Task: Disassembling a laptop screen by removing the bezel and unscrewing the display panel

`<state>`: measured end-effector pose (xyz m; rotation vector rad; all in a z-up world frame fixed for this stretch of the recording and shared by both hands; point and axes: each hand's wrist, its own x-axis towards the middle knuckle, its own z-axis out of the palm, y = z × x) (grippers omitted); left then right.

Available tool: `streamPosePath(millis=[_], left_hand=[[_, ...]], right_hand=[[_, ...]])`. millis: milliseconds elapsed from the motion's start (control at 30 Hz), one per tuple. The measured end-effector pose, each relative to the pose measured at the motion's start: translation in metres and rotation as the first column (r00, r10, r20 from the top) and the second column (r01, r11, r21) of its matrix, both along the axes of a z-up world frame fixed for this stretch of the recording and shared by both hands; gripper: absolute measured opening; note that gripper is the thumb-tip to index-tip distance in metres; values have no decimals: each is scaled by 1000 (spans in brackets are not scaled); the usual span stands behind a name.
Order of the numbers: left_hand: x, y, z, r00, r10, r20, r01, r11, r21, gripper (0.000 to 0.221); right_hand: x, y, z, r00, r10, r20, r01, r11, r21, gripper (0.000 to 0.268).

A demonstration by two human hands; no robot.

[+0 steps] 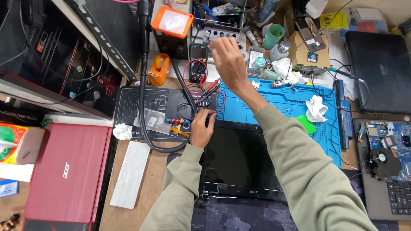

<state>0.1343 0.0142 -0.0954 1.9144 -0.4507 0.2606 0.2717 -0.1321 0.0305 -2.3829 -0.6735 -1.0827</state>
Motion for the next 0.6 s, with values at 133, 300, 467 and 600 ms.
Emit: streamPosePath(millis=[133, 300, 467, 600], left_hand=[[0, 1, -1, 1000, -4, -7, 4, 1000, 5, 10], [1, 0, -1, 1000, -3, 5, 3, 1000, 3, 9], [4, 0, 4, 1000, 8, -14, -9, 994, -106, 10], [9, 5, -8, 998, 16, -68, -34, 964, -265, 13]], right_hand=[[17, -1, -1, 994, -61, 94, 72, 990, -119, 13], [26, -17, -22, 992, -119, 48, 128, 948, -292, 22], [-25, -10, -34, 986, -102, -135, 70, 973, -221, 38], [-95, 5, -17, 839, 146, -524, -190, 981, -30, 16]])
